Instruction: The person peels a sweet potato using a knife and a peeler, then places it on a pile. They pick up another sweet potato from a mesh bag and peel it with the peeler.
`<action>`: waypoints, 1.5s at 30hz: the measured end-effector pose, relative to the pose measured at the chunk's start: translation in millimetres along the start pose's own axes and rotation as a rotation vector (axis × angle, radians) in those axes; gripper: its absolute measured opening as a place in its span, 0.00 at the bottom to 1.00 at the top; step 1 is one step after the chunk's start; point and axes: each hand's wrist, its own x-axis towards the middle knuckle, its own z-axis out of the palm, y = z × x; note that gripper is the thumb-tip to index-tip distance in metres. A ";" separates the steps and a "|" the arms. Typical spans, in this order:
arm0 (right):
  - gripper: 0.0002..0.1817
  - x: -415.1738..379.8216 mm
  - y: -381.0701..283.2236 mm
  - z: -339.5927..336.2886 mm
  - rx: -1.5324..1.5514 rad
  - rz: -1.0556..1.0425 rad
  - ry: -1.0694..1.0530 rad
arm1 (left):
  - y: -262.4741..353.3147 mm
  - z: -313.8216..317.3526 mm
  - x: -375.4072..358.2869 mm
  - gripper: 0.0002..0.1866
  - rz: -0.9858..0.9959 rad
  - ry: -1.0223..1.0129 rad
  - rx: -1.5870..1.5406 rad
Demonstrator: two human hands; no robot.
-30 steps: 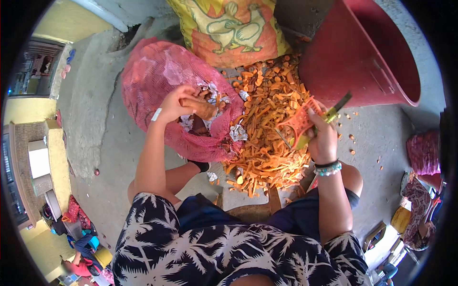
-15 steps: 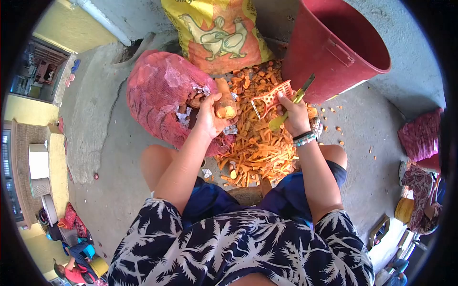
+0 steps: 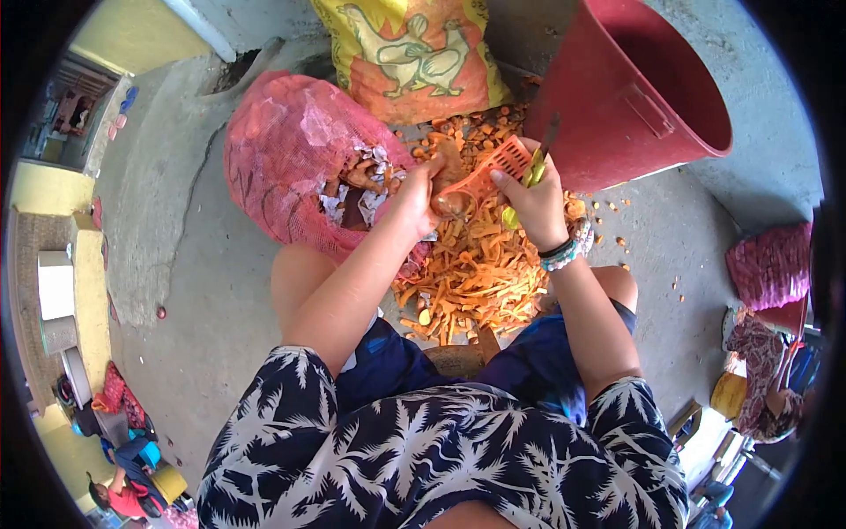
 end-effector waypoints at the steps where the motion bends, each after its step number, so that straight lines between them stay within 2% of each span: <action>1: 0.20 1.9 -1.0 4.5 -0.083 -0.016 -0.034 | 4.6 17.6 -17.7 0.17 -0.023 0.022 0.027; 2: 0.21 2.4 0.3 6.8 -0.168 -0.031 -0.062 | 4.5 21.0 -20.5 0.17 -0.032 0.031 0.026; 3: 0.22 12.5 4.6 8.0 -0.399 -0.310 -0.026 | 3.1 23.7 -20.5 0.18 -0.022 0.051 0.055; 4: 0.22 17.6 5.3 5.6 -0.406 -0.302 -0.026 | 0.9 24.7 -18.4 0.21 -0.011 0.068 0.079; 6: 0.23 27.9 -2.8 4.7 -0.157 0.088 -0.170 | 0.3 16.8 -9.2 0.21 -0.016 0.062 0.089; 8: 0.22 47.2 1.9 2.0 -0.198 0.126 -0.209 | 8.3 9.2 -9.2 0.17 -0.057 0.017 0.195; 10: 0.19 79.2 22.9 -19.6 -0.336 -0.154 0.075 | 9.5 -8.3 -9.3 0.16 -0.098 -0.034 0.288; 12: 0.19 112.1 37.4 -54.1 -0.381 -0.221 0.416 | -0.3 -3.8 -25.8 0.15 -0.078 0.063 0.235; 13: 0.19 111.0 40.2 -55.7 -0.382 -0.217 0.411 | 3.2 -8.4 -29.6 0.15 -0.102 0.021 0.212; 15: 0.21 93.3 31.4 -51.5 -0.177 0.030 0.250 | 14.1 -9.3 -23.0 0.15 -0.065 0.046 0.176; 17: 0.22 66.6 29.3 -19.5 -0.073 0.044 0.025 | 27.4 -2.5 -16.7 0.17 0.022 0.041 0.188; 20: 0.19 28.4 12.6 18.8 -0.015 0.034 -0.060 | 25.6 -11.5 4.0 0.17 0.034 0.073 0.121; 22: 0.19 27.6 17.4 21.2 -0.014 0.045 -0.064 | 24.0 1.7 -3.6 0.17 0.042 0.117 0.079; 26: 0.19 28.7 19.8 21.6 0.001 0.055 -0.086 | 20.0 7.8 -7.7 0.17 0.047 0.058 0.083; 30: 0.20 41.3 21.0 11.8 -0.027 0.091 -0.156 | 16.4 -2.1 -7.3 0.16 -0.040 0.042 0.163; 32: 0.18 67.7 27.4 -4.5 -0.192 -0.031 0.022 | 14.4 -2.8 -11.3 0.17 -0.089 -0.001 0.232; 34: 0.17 103.9 34.0 -41.9 -0.273 -0.046 0.433 | 10.6 6.1 -29.8 0.16 -0.169 -0.011 0.262; 36: 0.16 109.4 38.8 -60.8 0.176 -0.079 0.423 | 10.7 -4.5 -26.3 0.19 -0.172 -0.068 0.291; 38: 0.15 82.9 17.0 -29.7 -0.057 -0.075 0.224 | 19.7 -6.6 -17.7 0.20 -0.028 0.038 0.180; 39: 0.18 67.6 15.2 -14.0 -0.104 -0.073 0.086 | 26.0 -7.3 -12.7 0.19 -0.035 0.089 0.186; 42: 0.23 30.1 16.6 20.1 -0.063 -0.036 -0.024 | 22.7 -4.2 -3.1 0.18 0.056 0.075 0.048; 45: 0.23 28.8 16.1 20.3 -0.107 -0.017 -0.082 | 13.3 4.9 -10.5 0.17 -0.012 0.026 0.021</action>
